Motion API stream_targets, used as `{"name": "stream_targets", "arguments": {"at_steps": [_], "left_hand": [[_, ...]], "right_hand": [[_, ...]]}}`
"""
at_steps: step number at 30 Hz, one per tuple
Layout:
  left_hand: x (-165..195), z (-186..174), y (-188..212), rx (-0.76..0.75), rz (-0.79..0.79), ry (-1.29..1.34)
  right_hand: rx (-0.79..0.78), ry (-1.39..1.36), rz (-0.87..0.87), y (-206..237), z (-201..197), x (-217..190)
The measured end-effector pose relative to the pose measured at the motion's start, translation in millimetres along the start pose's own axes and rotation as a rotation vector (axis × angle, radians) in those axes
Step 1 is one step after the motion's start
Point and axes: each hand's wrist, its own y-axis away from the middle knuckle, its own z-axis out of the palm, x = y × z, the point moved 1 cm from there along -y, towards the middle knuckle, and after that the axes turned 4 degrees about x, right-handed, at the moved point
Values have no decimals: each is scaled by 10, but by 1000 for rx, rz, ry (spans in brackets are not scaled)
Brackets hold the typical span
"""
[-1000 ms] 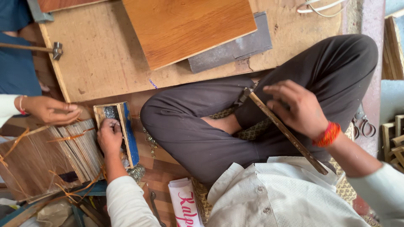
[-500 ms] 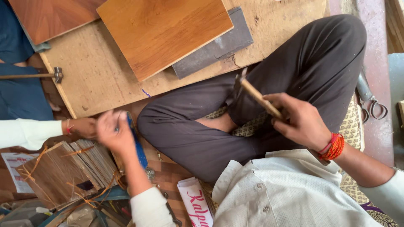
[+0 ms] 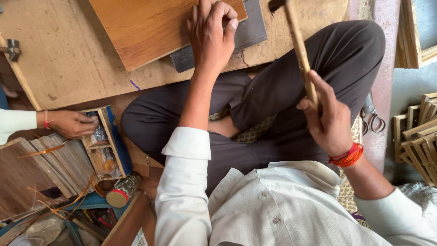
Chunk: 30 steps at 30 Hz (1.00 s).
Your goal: The person sits on the floor and uses a hammer to drive small metal fasteners into wooden panels and frames. They repeatedly pick fasteners from a nearby box, position them on the wood, and strike them with the hammer. The person also flips panels over and adjusts their position during the process.
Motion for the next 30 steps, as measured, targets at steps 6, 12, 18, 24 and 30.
{"name": "stream_targets", "arguments": {"at_steps": [6, 12, 18, 24, 30], "left_hand": [[-151, 110, 89, 41, 35, 27], [-185, 162, 94, 47, -8, -90], [-145, 120, 87, 46, 17, -88], [-326, 198, 184, 31, 19, 42], [-609, 392, 318, 76, 46, 62]], "right_hand": [[9, 313, -255, -251, -62, -137], [-59, 306, -220, -328, -41, -320], [-56, 184, -216, -311, -33, -366], [157, -14, -171, -236, -40, -340], [-10, 170, -199, -251, 17, -312]]}}
